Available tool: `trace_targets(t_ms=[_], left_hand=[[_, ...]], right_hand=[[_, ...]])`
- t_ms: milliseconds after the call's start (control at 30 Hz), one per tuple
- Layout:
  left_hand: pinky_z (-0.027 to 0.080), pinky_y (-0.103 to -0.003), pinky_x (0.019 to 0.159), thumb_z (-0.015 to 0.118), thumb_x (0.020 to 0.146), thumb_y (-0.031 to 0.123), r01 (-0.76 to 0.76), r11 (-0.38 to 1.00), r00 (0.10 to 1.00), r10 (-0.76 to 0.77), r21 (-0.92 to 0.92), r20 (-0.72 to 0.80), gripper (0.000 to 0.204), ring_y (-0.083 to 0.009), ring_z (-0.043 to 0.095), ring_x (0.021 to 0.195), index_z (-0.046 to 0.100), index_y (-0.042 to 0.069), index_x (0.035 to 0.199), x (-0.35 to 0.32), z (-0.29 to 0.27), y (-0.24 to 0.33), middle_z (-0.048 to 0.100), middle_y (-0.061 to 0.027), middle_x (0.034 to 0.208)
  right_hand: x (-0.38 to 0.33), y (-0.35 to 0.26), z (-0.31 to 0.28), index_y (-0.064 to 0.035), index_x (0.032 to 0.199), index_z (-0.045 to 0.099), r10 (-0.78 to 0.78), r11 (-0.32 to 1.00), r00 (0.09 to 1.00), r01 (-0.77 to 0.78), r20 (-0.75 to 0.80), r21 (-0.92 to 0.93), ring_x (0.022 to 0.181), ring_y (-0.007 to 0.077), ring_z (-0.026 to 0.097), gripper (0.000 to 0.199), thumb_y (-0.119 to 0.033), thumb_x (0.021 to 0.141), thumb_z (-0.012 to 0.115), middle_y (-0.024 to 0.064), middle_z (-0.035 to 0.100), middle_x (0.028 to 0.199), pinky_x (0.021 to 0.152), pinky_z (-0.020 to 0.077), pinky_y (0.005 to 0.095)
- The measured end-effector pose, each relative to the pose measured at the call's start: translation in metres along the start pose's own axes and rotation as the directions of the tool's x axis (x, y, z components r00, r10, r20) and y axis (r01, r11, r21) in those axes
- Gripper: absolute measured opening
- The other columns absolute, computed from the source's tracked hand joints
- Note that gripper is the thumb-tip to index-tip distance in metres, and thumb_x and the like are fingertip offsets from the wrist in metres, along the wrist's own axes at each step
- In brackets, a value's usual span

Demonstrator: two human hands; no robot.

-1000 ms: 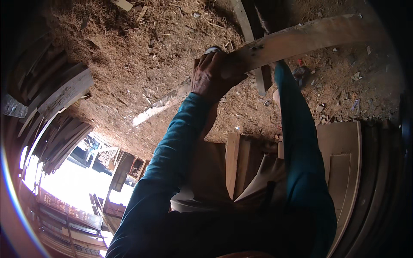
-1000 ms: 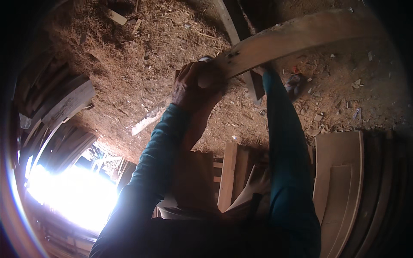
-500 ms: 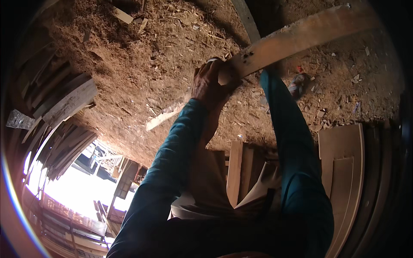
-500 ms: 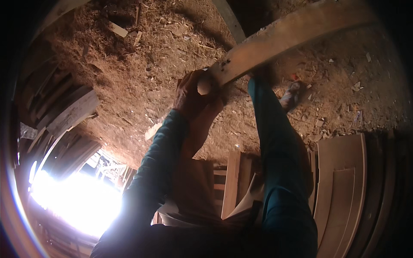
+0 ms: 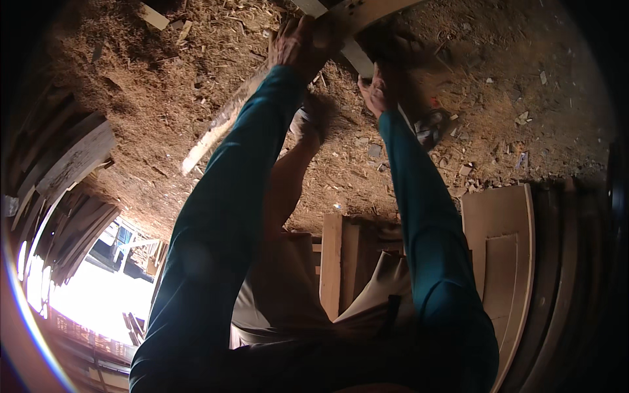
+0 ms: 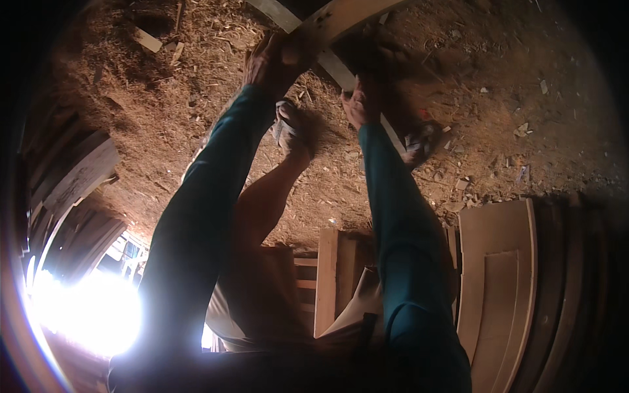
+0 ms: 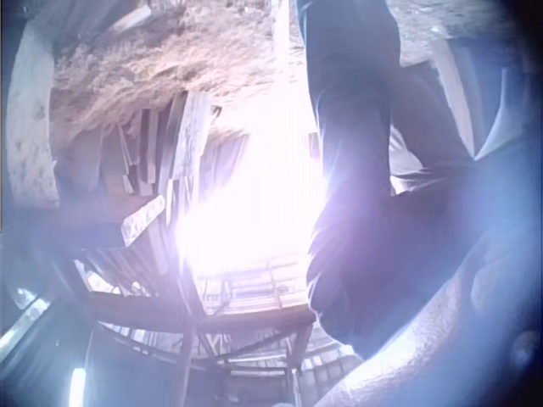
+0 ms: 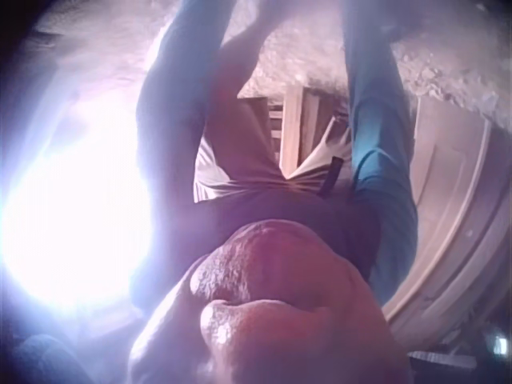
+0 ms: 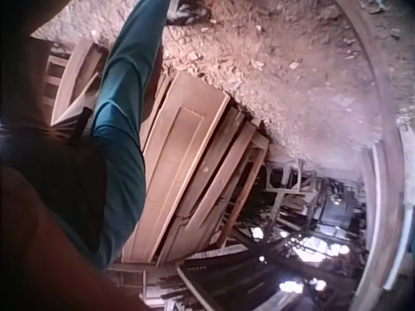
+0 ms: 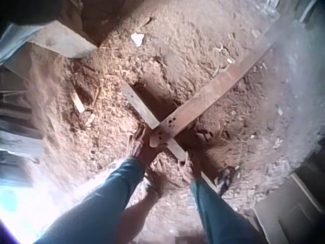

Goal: The person prys nails out of a long, curved wooden board using the claw of a hammer, then lifts the board and carries it into a wood storage building.

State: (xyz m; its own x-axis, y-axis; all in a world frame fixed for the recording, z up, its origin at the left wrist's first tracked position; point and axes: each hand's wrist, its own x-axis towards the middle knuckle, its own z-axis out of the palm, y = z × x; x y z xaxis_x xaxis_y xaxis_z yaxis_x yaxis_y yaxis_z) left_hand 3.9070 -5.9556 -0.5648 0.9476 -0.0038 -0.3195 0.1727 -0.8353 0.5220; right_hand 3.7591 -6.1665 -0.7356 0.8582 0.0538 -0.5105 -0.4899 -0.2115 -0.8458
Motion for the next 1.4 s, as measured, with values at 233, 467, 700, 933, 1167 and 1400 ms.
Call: trace_targets(t_ms=[233,467,700,933,1167,1400], left_hand=[[0.040,-0.051,0.098,0.084,0.069,0.034,-0.024,1.000,1.000,0.024,0.014,-0.012,0.057,-0.0397,0.052,0.114,0.054,0.009,0.111,0.019,0.014,0.037,0.059,-0.0166,0.116],[0.039,-0.051,0.093,0.082,0.070,0.029,0.028,0.998,0.985,-0.037,-0.055,-0.167,0.054,-0.0384,0.047,0.112,0.061,0.014,0.116,0.018,0.059,0.045,0.049,-0.0149,0.121],[0.039,-0.053,0.099,0.082,0.074,0.043,-0.076,0.992,0.997,0.076,0.102,0.008,0.080,-0.0435,0.043,0.119,0.047,0.013,0.139,0.011,0.038,0.029,0.046,-0.0229,0.127],[0.043,-0.050,0.099,0.078,0.077,0.042,0.261,0.965,0.935,-0.248,-0.019,0.253,0.071,-0.0439,0.052,0.116,0.055,0.001,0.130,-0.126,-0.088,0.062,0.056,-0.0273,0.120],[0.047,-0.051,0.086,0.065,0.087,0.051,0.336,0.881,0.928,-0.370,0.333,0.043,0.054,-0.0459,0.059,0.098,0.065,-0.003,0.093,-0.384,-0.247,-0.012,0.064,-0.0283,0.101],[0.045,-0.044,0.098,0.060,0.095,0.031,0.107,0.797,0.853,-0.381,0.594,0.357,0.041,-0.0324,0.062,0.104,0.055,0.000,0.122,-0.338,-0.303,0.108,0.066,-0.0183,0.101]], right_hand=[[-0.014,-0.076,0.012,0.0012,0.138,0.042,-0.174,0.752,0.985,0.141,0.012,-0.644,0.118,0.0417,0.051,0.073,-0.031,0.081,0.075,0.0244,0.052,0.129,0.102,0.0432,0.0468],[-0.027,-0.069,0.010,0.0020,0.135,0.044,-0.123,0.739,0.991,0.061,-0.046,-0.671,0.117,0.0424,0.050,0.074,-0.037,0.080,0.077,0.0264,0.050,0.129,0.099,0.0439,0.0479],[-0.058,-0.115,-0.033,0.0003,0.140,0.039,-0.076,0.740,0.994,0.112,0.082,-0.663,0.119,0.0474,0.049,0.080,-0.042,0.082,0.074,0.0297,0.048,0.131,0.101,0.0431,0.0501],[-0.148,-0.188,-0.189,0.0017,0.126,0.055,0.168,0.752,0.983,-0.078,0.075,-0.655,0.110,0.0386,0.063,0.062,-0.048,0.091,0.065,0.0241,0.065,0.118,0.094,0.0505,0.0424],[-0.320,-0.291,-0.312,0.0016,0.113,0.066,0.457,0.682,0.889,-0.375,-0.035,-0.628,0.109,0.0382,0.063,0.059,-0.052,0.088,0.063,0.0243,0.066,0.115,0.094,0.0503,0.0469],[-0.346,-0.385,-0.433,-0.0013,0.121,0.064,0.531,0.514,0.829,-0.478,-0.173,-0.713,0.116,0.0384,0.060,0.060,-0.050,0.087,0.068,0.0224,0.063,0.126,0.098,0.0495,0.0488]])
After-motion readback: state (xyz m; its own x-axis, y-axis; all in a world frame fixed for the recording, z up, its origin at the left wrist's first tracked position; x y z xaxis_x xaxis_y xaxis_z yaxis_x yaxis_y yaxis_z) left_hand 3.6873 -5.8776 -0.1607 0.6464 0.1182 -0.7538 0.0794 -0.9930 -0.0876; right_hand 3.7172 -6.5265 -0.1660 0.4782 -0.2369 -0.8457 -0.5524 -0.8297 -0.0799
